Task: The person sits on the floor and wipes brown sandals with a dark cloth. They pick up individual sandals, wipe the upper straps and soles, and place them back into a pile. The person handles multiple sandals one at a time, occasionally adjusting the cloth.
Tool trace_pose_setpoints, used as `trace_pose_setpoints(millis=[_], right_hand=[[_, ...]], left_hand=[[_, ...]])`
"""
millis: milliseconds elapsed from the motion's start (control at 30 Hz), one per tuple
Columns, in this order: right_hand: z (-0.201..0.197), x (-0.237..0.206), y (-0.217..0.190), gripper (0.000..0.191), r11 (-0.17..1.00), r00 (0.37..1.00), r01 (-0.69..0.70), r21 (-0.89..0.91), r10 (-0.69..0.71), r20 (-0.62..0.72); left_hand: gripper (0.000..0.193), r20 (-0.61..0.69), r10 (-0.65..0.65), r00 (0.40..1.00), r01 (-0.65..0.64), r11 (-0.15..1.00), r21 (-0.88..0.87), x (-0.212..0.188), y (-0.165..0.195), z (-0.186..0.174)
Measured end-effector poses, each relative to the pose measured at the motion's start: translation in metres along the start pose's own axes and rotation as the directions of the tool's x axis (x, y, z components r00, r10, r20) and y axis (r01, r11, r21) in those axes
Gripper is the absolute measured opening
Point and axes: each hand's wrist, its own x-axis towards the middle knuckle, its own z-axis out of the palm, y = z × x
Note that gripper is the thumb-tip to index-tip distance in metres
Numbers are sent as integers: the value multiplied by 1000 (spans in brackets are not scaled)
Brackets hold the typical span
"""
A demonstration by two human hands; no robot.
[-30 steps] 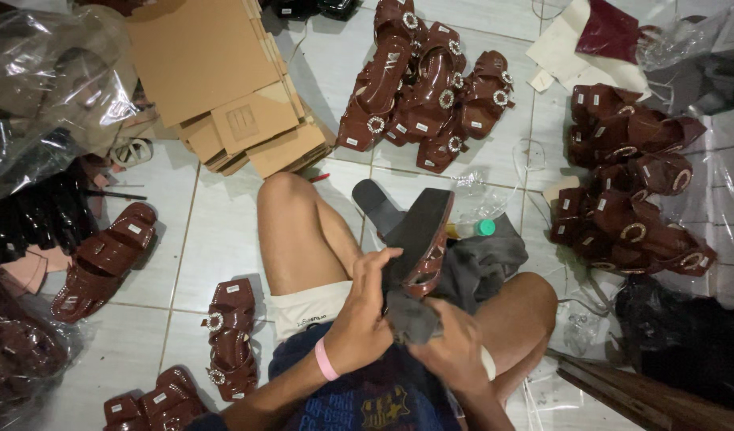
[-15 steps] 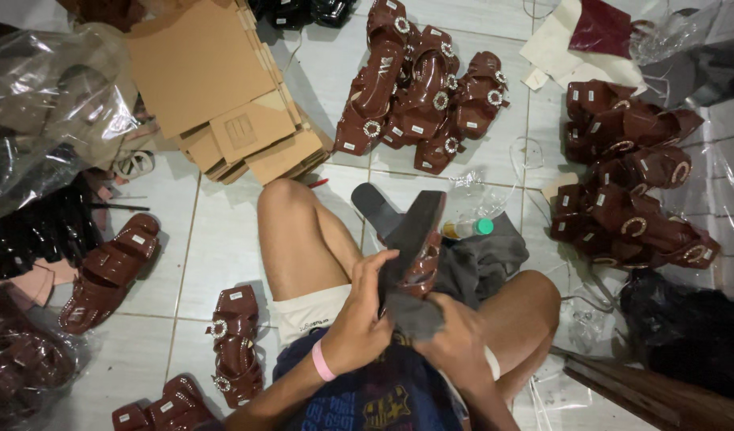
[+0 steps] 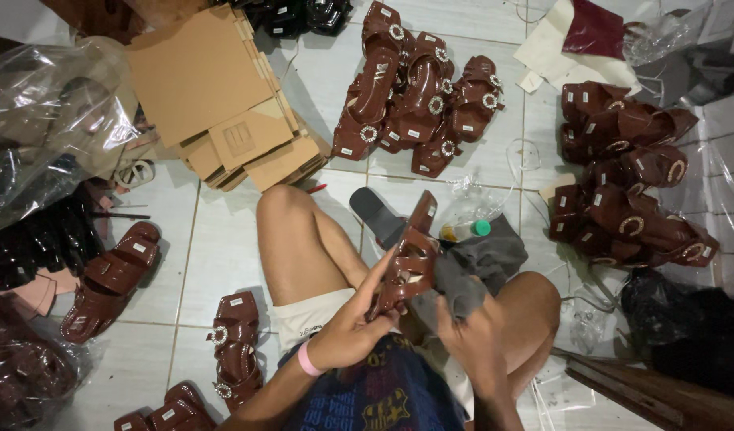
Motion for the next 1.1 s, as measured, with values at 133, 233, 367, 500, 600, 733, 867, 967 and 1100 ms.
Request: trace_pose_setpoints(millis=[133, 233, 367, 500, 600, 733, 867, 967, 1100], right_hand=[[10, -5, -12, 22, 999, 1000, 29, 43, -29, 6], [15, -9, -14, 14, 976, 980, 199, 90, -200, 2], [14, -9, -12, 19, 986, 987, 141, -91, -146, -59], [14, -6, -16, 19, 973, 981, 192, -126, -188, 39], [13, -5, -19, 18, 984, 984, 158, -82, -150, 97], [7, -2, -6, 16, 807, 846, 525, -271, -529, 64], [3, -4, 12, 24, 997, 998, 45, -62, -48, -40], [4, -11, 20, 25, 998, 998, 52, -18, -53, -18], [6, -19, 25, 25, 991, 991, 135, -5, -135, -16]], left_hand=[[92, -45, 180, 983, -148, 906, 398, 3, 0, 2], [99, -33, 205, 978, -156, 834, 530, 5, 3, 3], [95, -110, 78, 991, -14, 870, 492, 2, 4, 9], [97, -131, 129, 983, -29, 813, 582, 3, 2, 13], [95, -120, 179, 977, -72, 795, 602, 5, 2, 14], [95, -83, 188, 979, -107, 810, 577, 3, 2, 11], [93, -55, 109, 993, -76, 903, 423, 1, -3, 3], [95, 24, 128, 991, -130, 959, 252, 3, -9, -4], [96, 61, -43, 997, 42, 999, 9, 6, -11, -6]])
